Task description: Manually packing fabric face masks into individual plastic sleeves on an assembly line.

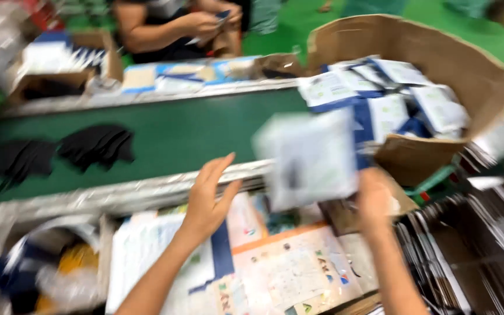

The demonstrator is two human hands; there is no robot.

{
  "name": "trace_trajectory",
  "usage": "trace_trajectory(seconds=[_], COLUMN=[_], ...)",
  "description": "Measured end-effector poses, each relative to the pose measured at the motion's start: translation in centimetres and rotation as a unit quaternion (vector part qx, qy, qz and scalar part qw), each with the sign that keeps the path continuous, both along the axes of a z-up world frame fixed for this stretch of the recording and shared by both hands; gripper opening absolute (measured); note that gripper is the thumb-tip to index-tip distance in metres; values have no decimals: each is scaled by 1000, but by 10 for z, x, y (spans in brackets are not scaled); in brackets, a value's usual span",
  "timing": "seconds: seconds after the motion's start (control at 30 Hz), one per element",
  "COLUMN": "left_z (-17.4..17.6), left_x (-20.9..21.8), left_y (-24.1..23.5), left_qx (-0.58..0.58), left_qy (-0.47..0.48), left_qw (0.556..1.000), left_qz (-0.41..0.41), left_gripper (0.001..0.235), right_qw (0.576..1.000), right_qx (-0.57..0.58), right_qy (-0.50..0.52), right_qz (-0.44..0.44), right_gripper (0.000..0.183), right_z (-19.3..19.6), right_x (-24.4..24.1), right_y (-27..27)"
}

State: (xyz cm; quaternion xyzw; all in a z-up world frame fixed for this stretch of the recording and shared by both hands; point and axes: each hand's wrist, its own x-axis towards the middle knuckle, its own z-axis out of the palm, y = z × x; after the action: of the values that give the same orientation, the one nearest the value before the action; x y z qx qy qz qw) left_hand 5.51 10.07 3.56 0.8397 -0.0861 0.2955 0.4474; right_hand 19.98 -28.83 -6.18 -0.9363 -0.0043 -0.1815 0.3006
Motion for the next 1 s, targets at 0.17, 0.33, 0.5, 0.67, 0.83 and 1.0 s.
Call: trace_trajectory(seconds=[0.17,0.33,0.5,0.67,0.83,1.0], left_z=[-44,-52,-92,-165,-55,-70], left_x=[51,82,100,121,52,-14], left_y=[63,194,276,304,174,20], left_qx=[203,411,207,345,216,-79], left_qy=[16,132,392,261,123,63], left_qw=[971,834,805,822,934,995], left_qz=[123,344,396,370,258,-15], left_gripper=[79,116,109,67,38,22], right_qw=[818,914,920,912,898,862], right_qx=[542,353,355,368,379,302], right_qy=[12,46,66,55,37,-57], right_qz=[191,195,151,172,220,403], right_gripper=[28,30,29,26,27,80], right_z=[86,-2,-42,-34,-2,66], right_x=[-25,-58,-84,-103,-124,-117], right_y=[38,26,22,39,73,108])
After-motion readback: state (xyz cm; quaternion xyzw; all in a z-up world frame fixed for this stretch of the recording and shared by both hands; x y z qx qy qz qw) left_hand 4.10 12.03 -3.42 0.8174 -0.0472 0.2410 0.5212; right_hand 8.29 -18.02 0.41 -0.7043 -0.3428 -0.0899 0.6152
